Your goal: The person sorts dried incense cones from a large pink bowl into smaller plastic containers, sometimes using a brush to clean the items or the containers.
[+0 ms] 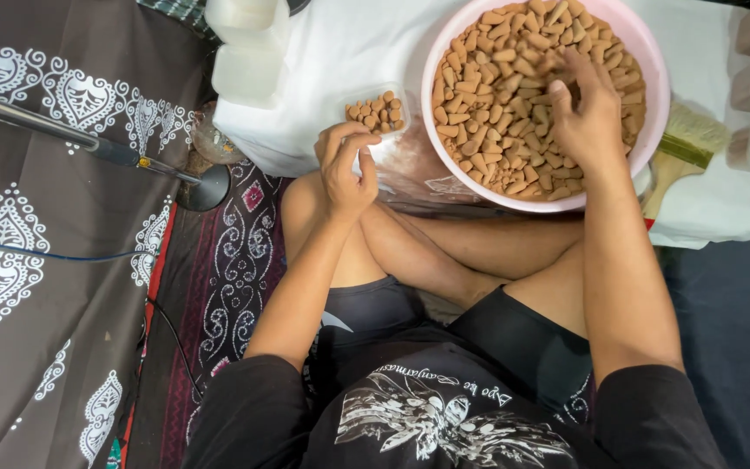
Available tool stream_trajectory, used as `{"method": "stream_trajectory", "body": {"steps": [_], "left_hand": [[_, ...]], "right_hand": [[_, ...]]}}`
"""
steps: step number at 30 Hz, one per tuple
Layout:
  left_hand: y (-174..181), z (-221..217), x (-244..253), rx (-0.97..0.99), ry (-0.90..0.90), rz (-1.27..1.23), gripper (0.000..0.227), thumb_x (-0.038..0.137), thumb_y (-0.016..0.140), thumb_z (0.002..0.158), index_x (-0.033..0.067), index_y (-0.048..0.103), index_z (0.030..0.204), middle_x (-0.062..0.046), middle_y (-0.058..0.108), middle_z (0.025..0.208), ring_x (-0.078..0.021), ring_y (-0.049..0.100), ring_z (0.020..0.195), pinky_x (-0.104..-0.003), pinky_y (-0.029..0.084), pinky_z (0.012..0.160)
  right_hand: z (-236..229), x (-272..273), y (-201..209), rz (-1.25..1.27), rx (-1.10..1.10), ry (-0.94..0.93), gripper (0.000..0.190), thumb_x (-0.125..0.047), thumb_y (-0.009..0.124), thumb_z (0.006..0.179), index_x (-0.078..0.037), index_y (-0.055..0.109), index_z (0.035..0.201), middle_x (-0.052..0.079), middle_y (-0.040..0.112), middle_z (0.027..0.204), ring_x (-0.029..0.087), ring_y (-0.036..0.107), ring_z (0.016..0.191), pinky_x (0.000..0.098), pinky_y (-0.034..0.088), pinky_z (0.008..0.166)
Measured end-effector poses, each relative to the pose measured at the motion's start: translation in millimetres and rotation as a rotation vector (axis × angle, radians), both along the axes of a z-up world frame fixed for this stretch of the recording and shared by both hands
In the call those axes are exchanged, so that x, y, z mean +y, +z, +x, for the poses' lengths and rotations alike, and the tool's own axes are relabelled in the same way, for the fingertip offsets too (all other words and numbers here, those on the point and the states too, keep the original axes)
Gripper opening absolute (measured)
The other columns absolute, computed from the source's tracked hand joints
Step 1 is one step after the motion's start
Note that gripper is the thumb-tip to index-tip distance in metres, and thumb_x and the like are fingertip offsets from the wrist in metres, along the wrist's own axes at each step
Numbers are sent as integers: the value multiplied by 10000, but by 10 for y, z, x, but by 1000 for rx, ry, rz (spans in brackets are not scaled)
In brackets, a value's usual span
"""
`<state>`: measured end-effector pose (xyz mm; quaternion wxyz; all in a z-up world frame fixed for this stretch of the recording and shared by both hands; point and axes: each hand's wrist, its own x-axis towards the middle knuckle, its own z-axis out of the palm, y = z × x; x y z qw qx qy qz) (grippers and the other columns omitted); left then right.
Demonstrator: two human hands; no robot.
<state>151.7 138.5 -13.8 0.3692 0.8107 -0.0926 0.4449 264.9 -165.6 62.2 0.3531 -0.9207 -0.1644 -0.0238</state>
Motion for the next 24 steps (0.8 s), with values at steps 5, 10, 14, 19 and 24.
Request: {"method": "stream_trajectory", "body": {"steps": [5,10,14,19,24], "left_hand": [[-51,136,-536,-58,-387,57,254,-147,524,804,28,664,924,-94,643,922,-220,596,873,-326,478,842],[300,236,-1056,82,-606,312,189,-44,628,867,58,657,1025,-98,608,1089,-256,587,972,-369,472,870],[227,508,-1410,257,-649,655,332,290,595,999,166,663,1300,-96,473,1495,-296,362,1427,-530,348,1144],[323,872,-1637,484,-764,659,303,363,653,985,211,732,1234,-120,474,1545,-334,187,1527,-596,123,1229],[201,1509,-1644,505,-596,676,192,299,669,967,194,735,1114,-163,464,1518,-376,206,1475,-695,-11,1189]], "right_hand": [[23,-249,-6,117,-228,88,396,80,489,1061,94,536,1454,328,546,1373,468,507,1286,617,413,1073],[-207,-351,-41,-33,4,146,361,-12,546,1058,78,598,1404,334,492,1473,517,487,1328,623,353,1143],[-293,-542,-232,144,-354,129,343,135,466,1007,109,679,1275,274,662,1234,410,625,1183,481,484,1058],[-284,-629,-522,164,-522,-51,316,142,518,1009,51,738,1218,193,603,1071,444,661,1006,481,534,860],[-364,-567,-495,211,-522,-118,336,123,459,900,58,716,1107,191,651,1042,306,611,929,387,483,842]]}}
